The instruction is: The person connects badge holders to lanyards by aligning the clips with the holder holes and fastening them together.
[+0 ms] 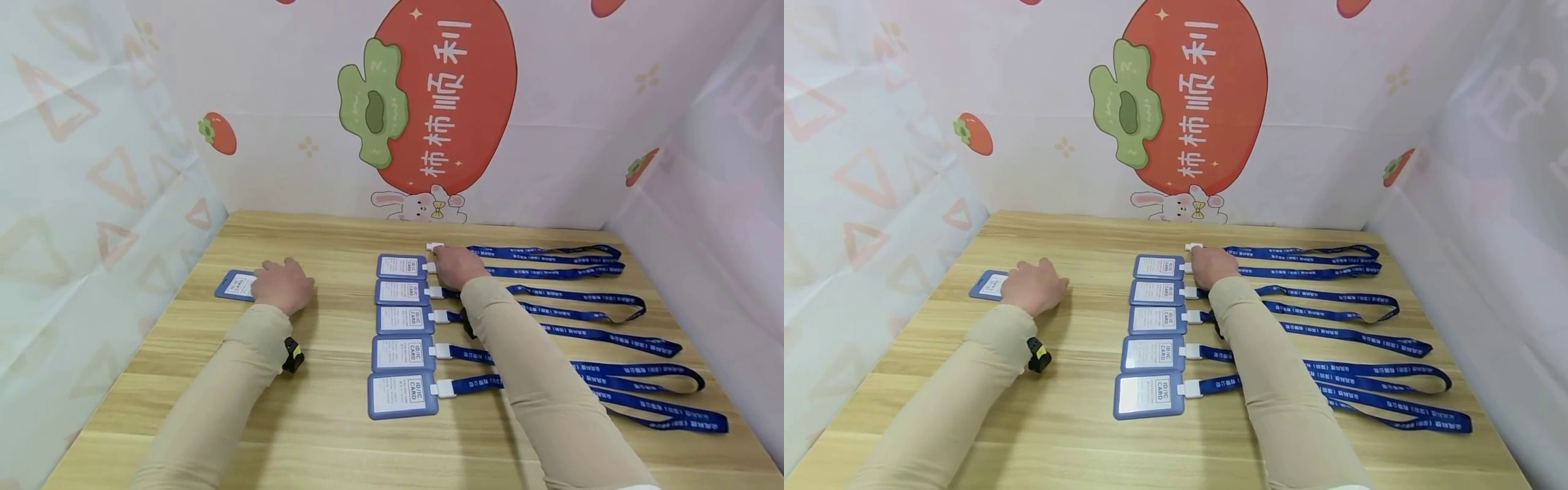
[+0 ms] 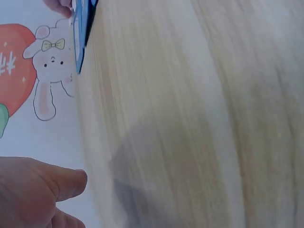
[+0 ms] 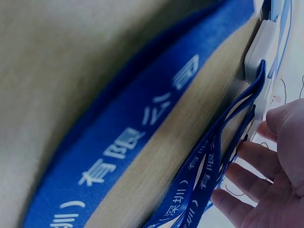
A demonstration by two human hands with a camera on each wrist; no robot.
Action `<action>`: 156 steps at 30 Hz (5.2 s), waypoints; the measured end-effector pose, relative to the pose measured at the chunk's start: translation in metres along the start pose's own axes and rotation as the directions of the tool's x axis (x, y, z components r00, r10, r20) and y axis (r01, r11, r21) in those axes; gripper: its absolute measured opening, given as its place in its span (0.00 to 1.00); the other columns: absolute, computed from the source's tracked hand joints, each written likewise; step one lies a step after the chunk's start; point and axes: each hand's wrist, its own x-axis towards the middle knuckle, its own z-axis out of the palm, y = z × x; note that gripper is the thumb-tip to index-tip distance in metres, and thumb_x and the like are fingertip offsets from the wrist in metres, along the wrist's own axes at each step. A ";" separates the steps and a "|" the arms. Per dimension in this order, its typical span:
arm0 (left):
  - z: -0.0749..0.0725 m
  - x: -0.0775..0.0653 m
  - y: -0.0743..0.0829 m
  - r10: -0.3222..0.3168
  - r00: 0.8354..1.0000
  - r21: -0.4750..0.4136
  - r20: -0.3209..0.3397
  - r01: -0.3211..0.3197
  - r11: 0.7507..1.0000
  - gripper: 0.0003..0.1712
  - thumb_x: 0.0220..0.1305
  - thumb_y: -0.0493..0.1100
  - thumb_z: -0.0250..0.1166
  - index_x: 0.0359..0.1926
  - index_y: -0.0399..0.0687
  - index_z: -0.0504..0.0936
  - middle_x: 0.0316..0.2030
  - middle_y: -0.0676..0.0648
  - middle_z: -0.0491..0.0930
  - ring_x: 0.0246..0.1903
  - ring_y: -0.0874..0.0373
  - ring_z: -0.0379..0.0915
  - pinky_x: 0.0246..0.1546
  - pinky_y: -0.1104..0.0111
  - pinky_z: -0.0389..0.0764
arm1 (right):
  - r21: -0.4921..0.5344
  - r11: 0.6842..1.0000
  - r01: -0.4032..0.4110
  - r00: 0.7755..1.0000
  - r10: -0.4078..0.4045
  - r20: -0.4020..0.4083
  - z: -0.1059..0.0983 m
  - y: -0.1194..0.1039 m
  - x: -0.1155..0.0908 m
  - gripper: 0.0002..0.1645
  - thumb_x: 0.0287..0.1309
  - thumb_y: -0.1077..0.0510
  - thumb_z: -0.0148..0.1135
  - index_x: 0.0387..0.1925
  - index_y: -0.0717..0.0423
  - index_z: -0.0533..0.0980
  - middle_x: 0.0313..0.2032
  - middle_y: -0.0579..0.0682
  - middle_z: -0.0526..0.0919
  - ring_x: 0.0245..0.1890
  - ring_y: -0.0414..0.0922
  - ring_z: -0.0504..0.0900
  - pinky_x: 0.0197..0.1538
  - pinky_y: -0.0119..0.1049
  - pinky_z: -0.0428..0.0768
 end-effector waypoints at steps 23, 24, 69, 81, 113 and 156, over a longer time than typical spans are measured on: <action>0.008 0.002 -0.014 -0.053 0.994 0.002 0.094 0.053 0.999 0.42 0.79 0.60 0.44 0.67 0.21 0.66 0.56 0.14 0.72 0.57 0.23 0.73 0.53 0.40 0.81 | -0.047 0.998 0.036 0.999 -0.037 -0.028 0.000 0.000 -0.001 0.29 0.82 0.46 0.44 0.76 0.49 0.67 0.70 0.56 0.76 0.66 0.57 0.78 0.72 0.58 0.73; 0.009 0.003 -0.014 -0.055 0.994 -0.001 0.093 0.055 0.998 0.41 0.79 0.60 0.45 0.67 0.21 0.66 0.56 0.14 0.72 0.57 0.23 0.73 0.52 0.40 0.81 | -0.050 0.998 0.036 0.999 -0.037 -0.028 0.000 0.000 -0.001 0.29 0.82 0.46 0.44 0.76 0.50 0.67 0.70 0.56 0.76 0.66 0.57 0.78 0.72 0.59 0.74; 0.014 -0.002 -0.004 0.068 0.997 -0.043 0.041 -0.066 0.997 0.38 0.78 0.55 0.51 0.62 0.17 0.70 0.52 0.21 0.72 0.50 0.27 0.76 0.50 0.40 0.82 | -0.111 0.992 0.060 0.997 -0.064 -0.039 0.003 0.001 0.000 0.29 0.82 0.47 0.44 0.76 0.51 0.68 0.68 0.57 0.78 0.66 0.57 0.78 0.71 0.57 0.75; 0.017 -0.001 -0.001 0.144 0.990 -0.048 0.005 -0.144 0.988 0.34 0.77 0.52 0.52 0.58 0.18 0.75 0.54 0.21 0.72 0.52 0.28 0.75 0.53 0.40 0.81 | -0.094 0.994 0.058 0.998 -0.062 -0.032 0.001 0.001 -0.001 0.29 0.82 0.46 0.43 0.76 0.51 0.67 0.69 0.57 0.77 0.67 0.58 0.78 0.71 0.58 0.74; 0.021 0.005 0.008 0.248 0.969 -0.016 0.021 -0.248 0.969 0.27 0.77 0.52 0.54 0.46 0.28 0.82 0.40 0.31 0.80 0.34 0.44 0.76 0.36 0.53 0.82 | -0.083 0.994 0.071 0.996 -0.075 -0.043 0.000 0.001 -0.003 0.29 0.82 0.47 0.44 0.76 0.51 0.68 0.69 0.57 0.78 0.67 0.58 0.78 0.72 0.58 0.74; 0.022 0.003 0.011 0.344 0.939 0.046 -0.008 -0.343 0.938 0.25 0.79 0.46 0.49 0.54 0.23 0.76 0.49 0.27 0.77 0.43 0.37 0.80 0.49 0.43 0.85 | -0.072 0.996 0.052 0.998 -0.054 -0.031 0.002 0.002 0.001 0.30 0.82 0.46 0.43 0.77 0.50 0.67 0.71 0.57 0.75 0.70 0.58 0.75 0.73 0.59 0.72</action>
